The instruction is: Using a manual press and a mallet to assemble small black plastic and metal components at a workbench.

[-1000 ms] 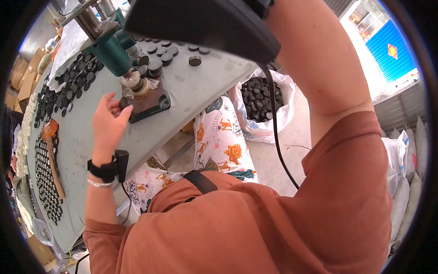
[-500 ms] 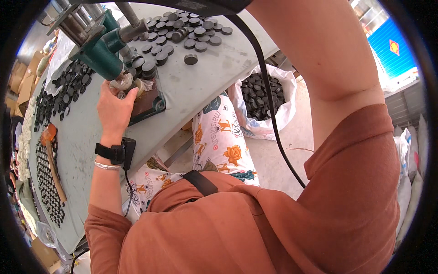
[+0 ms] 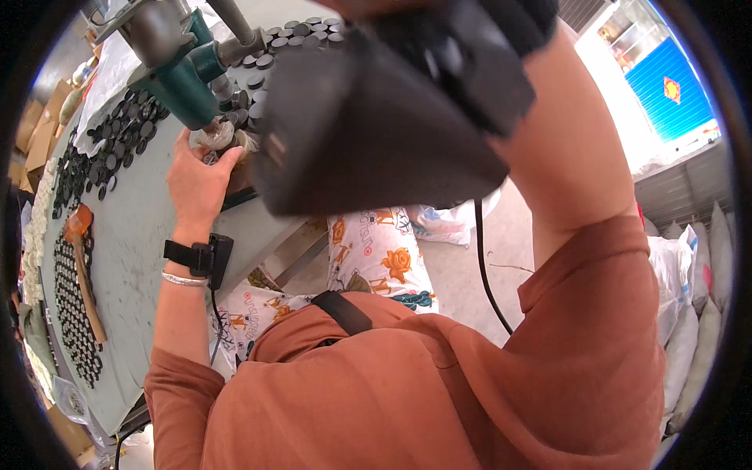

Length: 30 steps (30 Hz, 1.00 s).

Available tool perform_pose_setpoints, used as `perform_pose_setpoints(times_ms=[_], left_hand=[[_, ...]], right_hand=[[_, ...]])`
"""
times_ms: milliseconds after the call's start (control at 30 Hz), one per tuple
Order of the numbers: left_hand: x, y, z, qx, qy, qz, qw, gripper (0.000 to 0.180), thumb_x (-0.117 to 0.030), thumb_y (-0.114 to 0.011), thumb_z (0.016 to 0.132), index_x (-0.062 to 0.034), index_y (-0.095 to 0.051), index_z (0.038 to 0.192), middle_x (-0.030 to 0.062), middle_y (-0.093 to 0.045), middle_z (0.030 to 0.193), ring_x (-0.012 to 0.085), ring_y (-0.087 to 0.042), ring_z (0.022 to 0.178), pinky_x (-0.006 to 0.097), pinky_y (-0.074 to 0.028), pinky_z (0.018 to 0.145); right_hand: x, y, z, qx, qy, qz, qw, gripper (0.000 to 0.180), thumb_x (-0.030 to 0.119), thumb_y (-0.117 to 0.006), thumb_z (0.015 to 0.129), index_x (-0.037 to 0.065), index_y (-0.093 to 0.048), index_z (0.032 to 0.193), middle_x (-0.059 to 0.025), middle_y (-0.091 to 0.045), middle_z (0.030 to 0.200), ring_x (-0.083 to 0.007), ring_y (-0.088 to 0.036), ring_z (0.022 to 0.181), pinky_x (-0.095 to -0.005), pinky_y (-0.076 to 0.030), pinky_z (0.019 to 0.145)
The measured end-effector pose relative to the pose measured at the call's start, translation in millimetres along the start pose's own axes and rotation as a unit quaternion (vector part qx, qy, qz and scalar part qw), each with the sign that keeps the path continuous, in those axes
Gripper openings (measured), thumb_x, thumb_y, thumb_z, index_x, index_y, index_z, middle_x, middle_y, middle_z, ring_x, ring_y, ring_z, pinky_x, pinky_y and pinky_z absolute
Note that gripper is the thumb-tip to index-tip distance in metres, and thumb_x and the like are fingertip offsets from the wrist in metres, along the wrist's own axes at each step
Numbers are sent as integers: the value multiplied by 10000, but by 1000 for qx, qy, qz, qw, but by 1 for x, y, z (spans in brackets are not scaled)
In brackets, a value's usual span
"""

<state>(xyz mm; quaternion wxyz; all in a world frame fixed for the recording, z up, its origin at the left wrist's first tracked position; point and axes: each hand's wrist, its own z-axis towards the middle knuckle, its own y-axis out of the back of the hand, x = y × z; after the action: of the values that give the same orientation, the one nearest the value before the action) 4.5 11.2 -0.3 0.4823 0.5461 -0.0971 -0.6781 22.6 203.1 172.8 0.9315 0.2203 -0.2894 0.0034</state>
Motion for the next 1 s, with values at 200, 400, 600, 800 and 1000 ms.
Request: perform_pose_setpoints(times_ms=[200, 400, 600, 800, 1000], left_hand=[[3, 4, -4, -5, 6, -1, 1000, 935, -359, -816, 642, 100, -366, 1321, 173, -688, 1000, 313, -662, 928, 371, -511, 815], [3, 5, -4, -2, 14, -35, 999, 889, -325, -808, 661, 94, -375, 1315, 188, -681, 1014, 320, -658, 942, 372, -508, 826], [9, -1, -1, 6, 7, -32, 999, 818, -308, -794, 678, 67, -417, 1299, 191, -680, 1016, 321, -658, 942, 370, -505, 832], [9, 0, -2, 15, 9, -48, 999, 749, -278, -784, 692, 39, -448, 1282, 171, -684, 1005, 304, -662, 920, 367, -506, 808], [6, 2, -2, 20, -6, -90, 996, 692, -209, -784, 695, 12, -464, 1268, 149, -688, 990, 287, -666, 901, 347, -507, 790]], right_hand=[[-10, -10, -21, -8, -1, 40, 999, 85, 50, -534, 852, -29, -547, 881, -73, -579, 732, -101, -531, 646, -245, -433, 571], [-19, -16, -60, 43, 24, 101, 994, 100, -24, -481, 809, -30, -474, 908, -118, -581, 809, -92, -506, 656, -233, -435, 589], [-28, -20, -78, 72, 25, 74, 994, 134, -52, -479, 789, -25, -460, 919, -151, -578, 817, -124, -518, 652, -255, -445, 562], [-41, -22, -84, 95, 68, 99, 988, 165, -44, -509, 782, -23, -458, 939, -166, -578, 844, -161, -537, 649, -276, -469, 585], [-66, -32, -106, 114, 81, 123, 983, 121, -26, -562, 687, -21, -576, 808, -143, -580, 873, -238, -574, 656, -314, -479, 571]])
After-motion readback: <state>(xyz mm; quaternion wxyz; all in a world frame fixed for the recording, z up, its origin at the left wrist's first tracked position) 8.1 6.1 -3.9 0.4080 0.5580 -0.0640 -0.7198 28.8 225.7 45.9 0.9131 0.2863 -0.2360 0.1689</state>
